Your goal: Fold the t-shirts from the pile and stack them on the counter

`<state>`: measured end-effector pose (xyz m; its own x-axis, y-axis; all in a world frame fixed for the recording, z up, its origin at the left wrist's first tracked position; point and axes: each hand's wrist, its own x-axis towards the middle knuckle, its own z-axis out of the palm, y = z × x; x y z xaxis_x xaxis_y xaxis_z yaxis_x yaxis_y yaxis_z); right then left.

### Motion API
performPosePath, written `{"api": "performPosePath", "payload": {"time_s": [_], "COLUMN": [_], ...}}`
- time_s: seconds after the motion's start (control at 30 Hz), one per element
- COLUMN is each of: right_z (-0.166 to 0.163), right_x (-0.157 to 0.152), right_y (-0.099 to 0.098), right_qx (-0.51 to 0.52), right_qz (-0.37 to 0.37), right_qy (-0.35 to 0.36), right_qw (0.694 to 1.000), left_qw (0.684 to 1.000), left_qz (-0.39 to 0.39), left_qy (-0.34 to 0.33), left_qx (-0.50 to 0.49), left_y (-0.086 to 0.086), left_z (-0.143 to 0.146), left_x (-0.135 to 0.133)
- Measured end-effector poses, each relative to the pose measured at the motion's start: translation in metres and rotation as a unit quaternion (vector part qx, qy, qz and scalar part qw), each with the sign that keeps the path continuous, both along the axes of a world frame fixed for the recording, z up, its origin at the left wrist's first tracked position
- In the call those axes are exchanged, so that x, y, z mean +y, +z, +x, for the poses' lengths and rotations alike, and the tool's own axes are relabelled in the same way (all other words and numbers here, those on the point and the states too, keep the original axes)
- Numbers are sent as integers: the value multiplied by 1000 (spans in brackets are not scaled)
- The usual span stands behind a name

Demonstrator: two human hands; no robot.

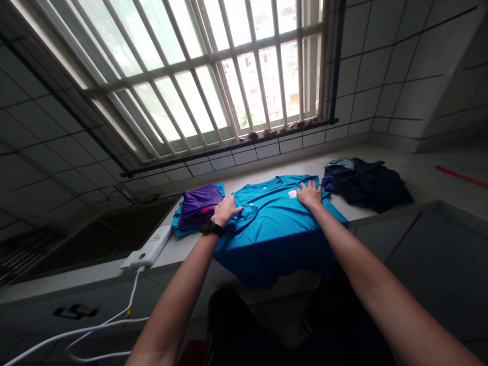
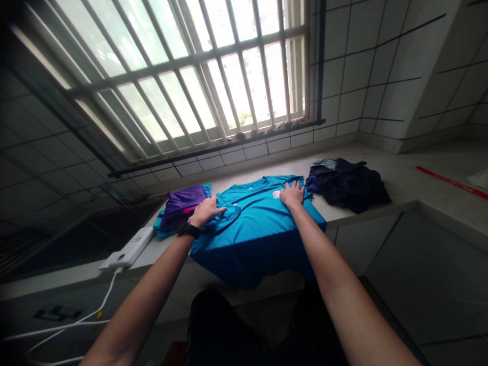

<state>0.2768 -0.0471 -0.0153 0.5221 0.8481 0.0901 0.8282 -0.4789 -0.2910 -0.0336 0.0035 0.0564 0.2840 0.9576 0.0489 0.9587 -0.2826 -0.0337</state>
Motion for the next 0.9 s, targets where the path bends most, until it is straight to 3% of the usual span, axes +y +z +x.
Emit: {"api": "performPosePath", "payload": {"time_s": [0.17, 0.37, 0.53, 0.7, 0.83, 0.9], "right_z": [0, 4, 1, 4, 32, 51], "right_x": [0, 2, 1, 2, 16, 25], "right_y": [-1, -2, -1, 2, 18, 28], "right_qx": [1, 6, 8, -5, 40, 67], "right_qz": [14, 19, 13, 21, -26, -7], "right_qy": [5, 1, 0, 7, 47, 61], "right_qw": [1000, 1000, 1000, 1000, 998, 996], "left_qw": [1000, 990, 994, 996, 996, 994], "left_qz": [-20, 118, 89, 51, -18, -48], "left_qy": [-3, 69, 39, 72, 88, 86], "left_qx": [1, 16, 44, 15, -26, -53], "left_y": [-9, -11, -14, -5, 5, 7], "left_z": [7, 3, 10, 17, 10, 6], "left_x": [6, 21, 22, 23, 34, 42]}}
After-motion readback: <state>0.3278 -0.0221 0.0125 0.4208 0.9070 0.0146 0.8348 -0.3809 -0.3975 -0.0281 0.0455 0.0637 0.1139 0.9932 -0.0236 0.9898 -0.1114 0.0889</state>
